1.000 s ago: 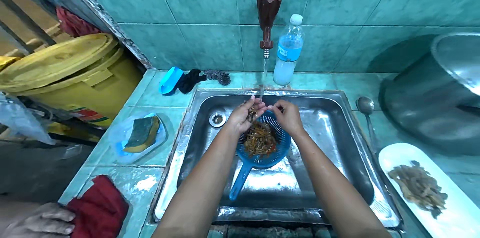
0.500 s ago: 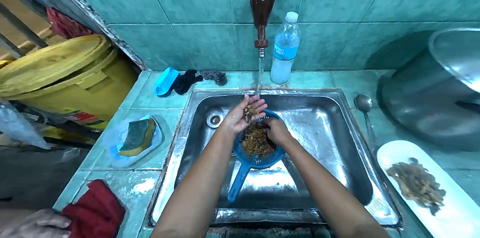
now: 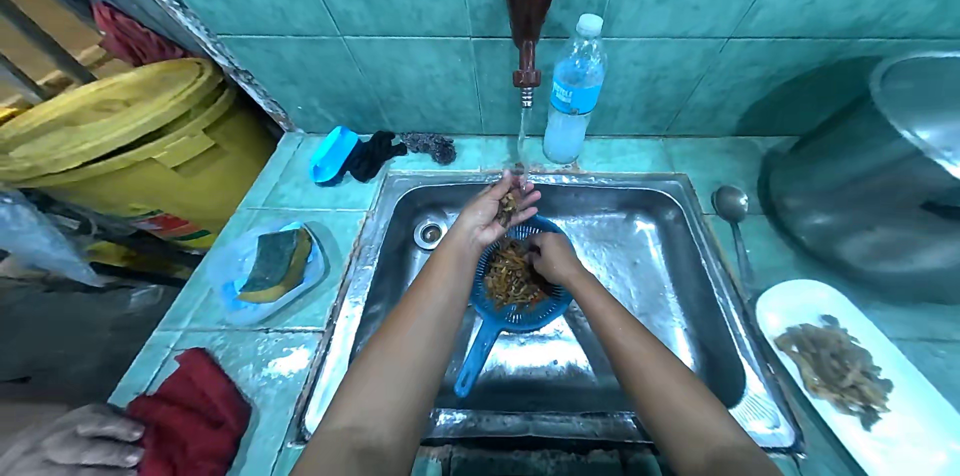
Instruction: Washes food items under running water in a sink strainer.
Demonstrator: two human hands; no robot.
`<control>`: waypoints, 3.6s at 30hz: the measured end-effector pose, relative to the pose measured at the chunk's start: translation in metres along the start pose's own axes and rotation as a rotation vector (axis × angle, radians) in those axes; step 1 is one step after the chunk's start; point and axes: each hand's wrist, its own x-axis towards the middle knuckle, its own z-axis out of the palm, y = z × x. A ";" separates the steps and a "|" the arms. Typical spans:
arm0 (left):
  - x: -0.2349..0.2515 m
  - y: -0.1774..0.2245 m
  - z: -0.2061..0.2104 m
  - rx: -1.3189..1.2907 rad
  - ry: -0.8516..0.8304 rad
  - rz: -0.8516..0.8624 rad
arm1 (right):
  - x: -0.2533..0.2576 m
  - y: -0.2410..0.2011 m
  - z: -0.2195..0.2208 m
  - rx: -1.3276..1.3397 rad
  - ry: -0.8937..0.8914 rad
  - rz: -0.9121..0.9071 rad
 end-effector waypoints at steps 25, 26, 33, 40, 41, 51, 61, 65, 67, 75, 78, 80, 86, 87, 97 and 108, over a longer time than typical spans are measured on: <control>-0.007 0.003 -0.014 0.127 -0.044 -0.043 | -0.012 0.002 0.009 -0.265 0.080 -0.174; -0.009 0.003 -0.015 0.163 -0.061 -0.037 | -0.012 0.001 0.010 -0.244 0.045 -0.215; -0.015 0.000 -0.011 0.184 -0.105 -0.039 | -0.017 -0.012 0.043 -0.441 -0.176 -0.132; -0.021 0.000 -0.034 0.026 -0.038 -0.016 | -0.003 0.020 0.016 0.024 -0.011 -0.150; -0.023 -0.001 -0.038 0.006 -0.022 -0.007 | -0.003 0.022 0.009 0.130 0.015 -0.140; -0.032 -0.014 -0.042 0.087 0.199 0.025 | 0.007 0.005 -0.032 0.821 0.076 -0.114; -0.028 -0.021 -0.029 0.192 0.287 0.007 | 0.023 -0.022 -0.036 0.798 0.199 -0.081; -0.019 -0.027 -0.017 0.159 0.244 0.017 | 0.023 -0.038 -0.042 0.573 0.351 -0.050; -0.010 -0.028 -0.011 0.142 0.236 0.055 | 0.023 -0.037 -0.044 0.528 0.408 -0.099; 0.005 -0.014 0.011 0.227 0.130 0.158 | 0.013 -0.003 -0.045 0.606 0.401 -0.124; 0.005 -0.012 0.014 0.233 0.049 0.176 | 0.011 -0.001 -0.034 0.232 0.237 0.005; 0.005 -0.013 0.015 0.250 -0.010 0.167 | 0.013 -0.002 -0.019 -0.052 0.124 0.073; -0.003 -0.009 0.014 0.209 -0.076 0.138 | 0.016 -0.012 0.009 -0.393 -0.018 0.215; -0.004 -0.006 0.013 0.197 -0.077 0.135 | 0.017 -0.009 0.009 -0.397 -0.022 0.197; -0.013 0.000 -0.013 0.222 0.041 0.121 | 0.015 -0.015 -0.016 -0.007 0.147 0.017; -0.012 -0.032 -0.015 0.149 0.088 -0.049 | 0.012 -0.044 -0.043 0.291 0.370 -0.183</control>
